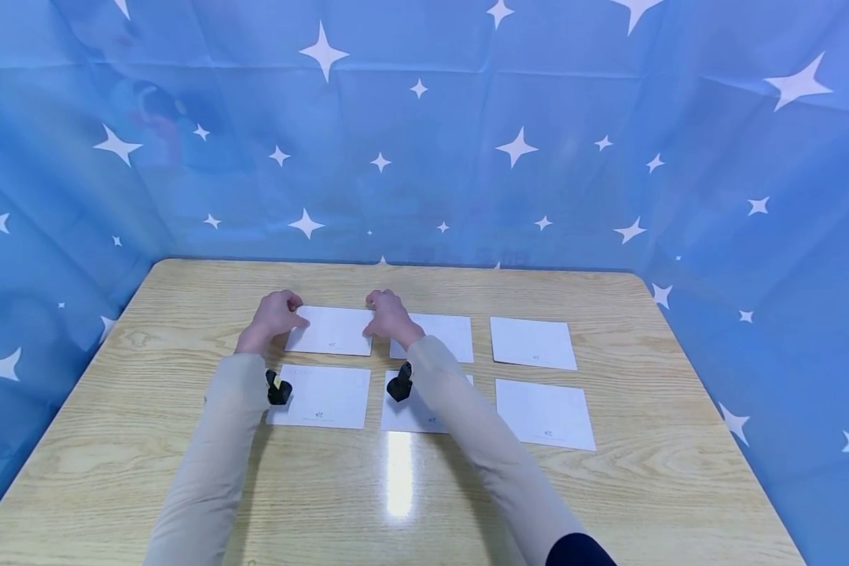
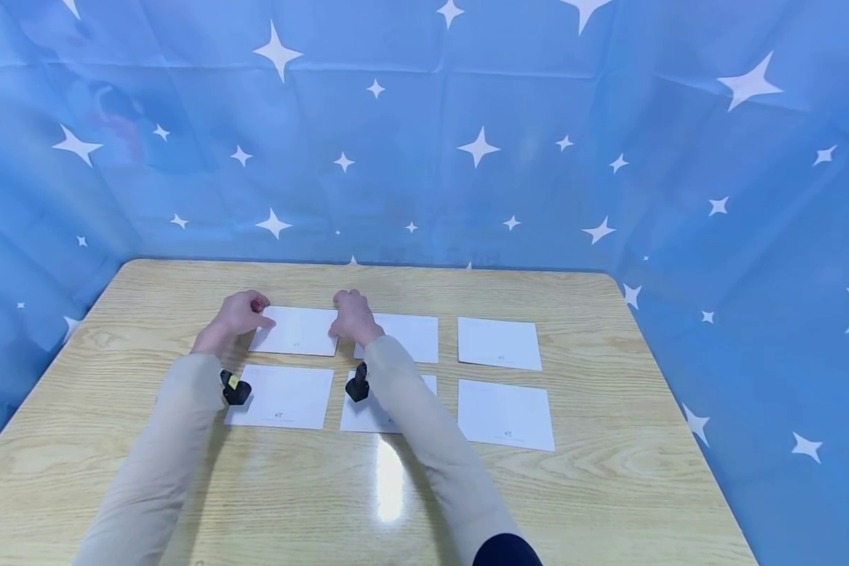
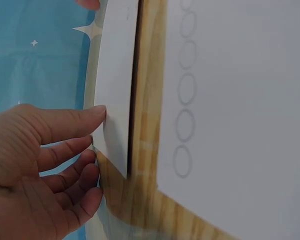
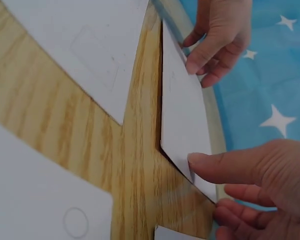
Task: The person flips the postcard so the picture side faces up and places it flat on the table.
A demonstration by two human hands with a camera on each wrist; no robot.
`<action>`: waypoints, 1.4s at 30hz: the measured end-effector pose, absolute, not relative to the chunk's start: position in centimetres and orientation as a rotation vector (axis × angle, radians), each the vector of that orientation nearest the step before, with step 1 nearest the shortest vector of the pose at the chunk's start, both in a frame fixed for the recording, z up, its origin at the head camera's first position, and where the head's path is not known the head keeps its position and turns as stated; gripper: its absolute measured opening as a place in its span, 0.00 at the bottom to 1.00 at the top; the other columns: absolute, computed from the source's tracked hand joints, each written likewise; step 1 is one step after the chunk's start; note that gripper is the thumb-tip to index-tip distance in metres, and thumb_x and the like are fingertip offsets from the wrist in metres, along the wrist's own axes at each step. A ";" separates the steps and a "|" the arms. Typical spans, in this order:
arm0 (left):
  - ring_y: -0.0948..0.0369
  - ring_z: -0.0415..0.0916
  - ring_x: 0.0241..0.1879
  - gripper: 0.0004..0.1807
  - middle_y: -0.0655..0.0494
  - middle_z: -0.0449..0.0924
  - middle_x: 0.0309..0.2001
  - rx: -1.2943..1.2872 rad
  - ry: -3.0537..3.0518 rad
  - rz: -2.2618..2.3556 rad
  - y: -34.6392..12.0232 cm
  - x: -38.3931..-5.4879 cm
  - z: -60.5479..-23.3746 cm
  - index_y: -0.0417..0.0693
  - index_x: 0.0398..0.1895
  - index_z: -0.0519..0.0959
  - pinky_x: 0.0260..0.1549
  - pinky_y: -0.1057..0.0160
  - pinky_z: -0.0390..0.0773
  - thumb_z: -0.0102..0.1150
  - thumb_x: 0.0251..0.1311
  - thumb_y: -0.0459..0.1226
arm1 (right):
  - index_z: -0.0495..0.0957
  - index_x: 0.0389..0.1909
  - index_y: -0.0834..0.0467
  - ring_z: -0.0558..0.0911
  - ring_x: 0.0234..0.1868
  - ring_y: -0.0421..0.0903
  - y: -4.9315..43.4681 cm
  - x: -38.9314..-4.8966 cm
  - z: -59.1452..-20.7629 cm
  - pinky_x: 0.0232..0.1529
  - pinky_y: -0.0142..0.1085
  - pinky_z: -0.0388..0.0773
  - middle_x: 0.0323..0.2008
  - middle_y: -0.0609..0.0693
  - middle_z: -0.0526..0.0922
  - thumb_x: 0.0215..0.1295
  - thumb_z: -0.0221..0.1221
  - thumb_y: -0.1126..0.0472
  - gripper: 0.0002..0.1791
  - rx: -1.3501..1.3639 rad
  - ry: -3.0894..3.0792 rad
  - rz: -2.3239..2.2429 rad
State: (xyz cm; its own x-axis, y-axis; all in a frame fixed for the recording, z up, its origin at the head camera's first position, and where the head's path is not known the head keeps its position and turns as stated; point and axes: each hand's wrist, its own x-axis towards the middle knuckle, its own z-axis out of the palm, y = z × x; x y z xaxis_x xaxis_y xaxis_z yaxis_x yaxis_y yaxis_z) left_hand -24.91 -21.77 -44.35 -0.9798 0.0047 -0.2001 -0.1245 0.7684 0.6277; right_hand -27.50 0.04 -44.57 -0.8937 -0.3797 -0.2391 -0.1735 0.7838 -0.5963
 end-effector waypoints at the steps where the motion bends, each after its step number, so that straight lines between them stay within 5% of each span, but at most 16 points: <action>1: 0.46 0.65 0.45 0.26 0.35 0.70 0.48 -0.103 2.770 1.008 -21.7 -24.9 -44.3 0.26 0.55 0.68 0.52 0.49 0.69 0.61 0.54 0.32 | 0.67 0.61 0.62 0.68 0.57 0.52 0.1 -27.5 -44.5 0.54 0.40 0.70 0.57 0.57 0.68 0.54 0.67 0.63 0.32 -0.428 2.633 -0.809; 10: 0.48 0.65 0.42 0.26 0.38 0.68 0.44 -0.151 2.733 1.021 -21.8 -25.4 -44.2 0.28 0.54 0.67 0.44 0.54 0.69 0.63 0.54 0.32 | 0.72 0.51 0.62 0.67 0.49 0.50 0.0 -27.9 -43.7 0.49 0.38 0.69 0.51 0.55 0.70 0.52 0.69 0.60 0.26 -0.418 2.647 -0.680; 21: 0.48 0.65 0.41 0.28 0.38 0.67 0.44 -0.164 2.731 1.078 -22.0 -25.3 -44.4 0.29 0.54 0.63 0.41 0.55 0.69 0.63 0.53 0.32 | 0.66 0.58 0.62 0.73 0.47 0.50 -0.3 -27.6 -43.5 0.45 0.39 0.73 0.53 0.55 0.71 0.55 0.66 0.63 0.30 -0.421 2.609 -0.751; 27: 0.49 0.65 0.40 0.26 0.39 0.67 0.42 -0.164 2.717 1.186 -22.4 -25.1 -44.7 0.27 0.51 0.65 0.41 0.57 0.70 0.63 0.53 0.31 | 0.68 0.60 0.63 0.73 0.54 0.51 -0.3 -27.6 -44.1 0.49 0.38 0.73 0.57 0.55 0.72 0.56 0.64 0.65 0.29 -0.429 2.621 -0.792; 31: 0.52 0.65 0.37 0.21 0.43 0.67 0.39 -0.182 2.684 1.263 -22.9 -24.8 -44.9 0.31 0.47 0.66 0.36 0.61 0.69 0.63 0.55 0.33 | 0.75 0.45 0.67 0.73 0.32 0.47 0.1 -27.6 -44.4 0.34 0.34 0.72 0.37 0.55 0.77 0.56 0.64 0.65 0.16 -0.414 2.591 -0.913; 35: 0.54 0.65 0.34 0.19 0.45 0.67 0.38 -0.193 2.649 1.322 -23.2 -24.5 -44.9 0.35 0.45 0.66 0.31 0.63 0.69 0.62 0.57 0.35 | 0.71 0.31 0.64 0.64 0.18 0.43 0.6 -27.6 -44.5 0.23 0.32 0.65 0.19 0.51 0.68 0.59 0.62 0.63 0.10 -0.414 2.551 -1.019; 42: 0.54 0.65 0.39 0.17 0.46 0.67 0.40 -0.179 2.585 1.466 -23.8 -24.1 -44.6 0.34 0.48 0.66 0.36 0.64 0.71 0.59 0.59 0.33 | 0.72 0.39 0.65 0.70 0.21 0.44 1.0 -27.3 -44.1 0.23 0.32 0.67 0.23 0.52 0.72 0.61 0.60 0.63 0.10 -0.397 2.500 -1.166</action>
State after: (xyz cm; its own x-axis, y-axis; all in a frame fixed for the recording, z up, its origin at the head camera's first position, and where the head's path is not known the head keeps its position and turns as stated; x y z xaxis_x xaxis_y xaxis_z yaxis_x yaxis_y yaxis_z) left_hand -24.08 -23.83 -44.63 -0.9794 -0.0228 -0.2008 -0.1840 0.5111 0.8396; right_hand -27.28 1.05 -44.15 -0.8985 -0.3927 -0.1961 -0.1023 0.6218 -0.7765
